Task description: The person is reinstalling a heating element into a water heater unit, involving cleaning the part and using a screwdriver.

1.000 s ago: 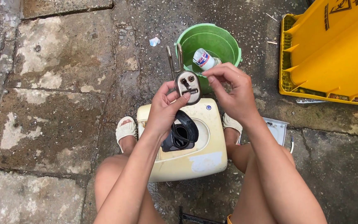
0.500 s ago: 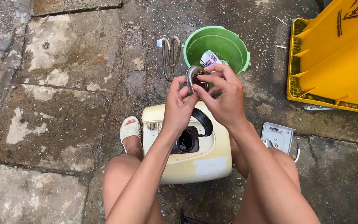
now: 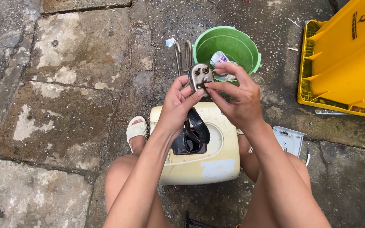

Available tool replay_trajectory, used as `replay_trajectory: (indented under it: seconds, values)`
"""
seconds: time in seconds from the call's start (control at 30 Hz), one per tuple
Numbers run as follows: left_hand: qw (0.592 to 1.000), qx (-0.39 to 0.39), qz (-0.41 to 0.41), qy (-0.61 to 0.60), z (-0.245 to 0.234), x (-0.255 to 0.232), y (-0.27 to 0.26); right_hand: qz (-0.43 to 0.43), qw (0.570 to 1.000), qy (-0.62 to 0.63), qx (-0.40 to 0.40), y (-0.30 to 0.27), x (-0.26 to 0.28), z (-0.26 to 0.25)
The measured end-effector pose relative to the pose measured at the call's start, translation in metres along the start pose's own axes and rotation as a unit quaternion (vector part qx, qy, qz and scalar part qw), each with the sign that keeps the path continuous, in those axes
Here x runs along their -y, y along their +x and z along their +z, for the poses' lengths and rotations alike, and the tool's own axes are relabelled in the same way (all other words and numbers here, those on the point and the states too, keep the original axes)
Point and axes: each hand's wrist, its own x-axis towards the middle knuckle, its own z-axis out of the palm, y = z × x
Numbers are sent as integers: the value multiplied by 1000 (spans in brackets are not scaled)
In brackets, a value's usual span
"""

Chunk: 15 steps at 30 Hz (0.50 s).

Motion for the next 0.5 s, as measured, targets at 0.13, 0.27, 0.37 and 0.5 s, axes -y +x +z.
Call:
replay_trajectory:
  seconds: [0.13,0.27,0.37,0.5]
  values:
    - [999,-12,-20,-31,-2,4,-5,-14,999,30,39,-1,-6,2]
    - [999,-22,-20,-32,0,1,-7,2,997,47,56,0,0,-2]
    - [999,-30,-21,-32,0,1,-7,1,997,59,58,-1,-1,-3]
    - [996,-67,-35,-56,-1,6,-3,2,997,54,58,-3,-2,1]
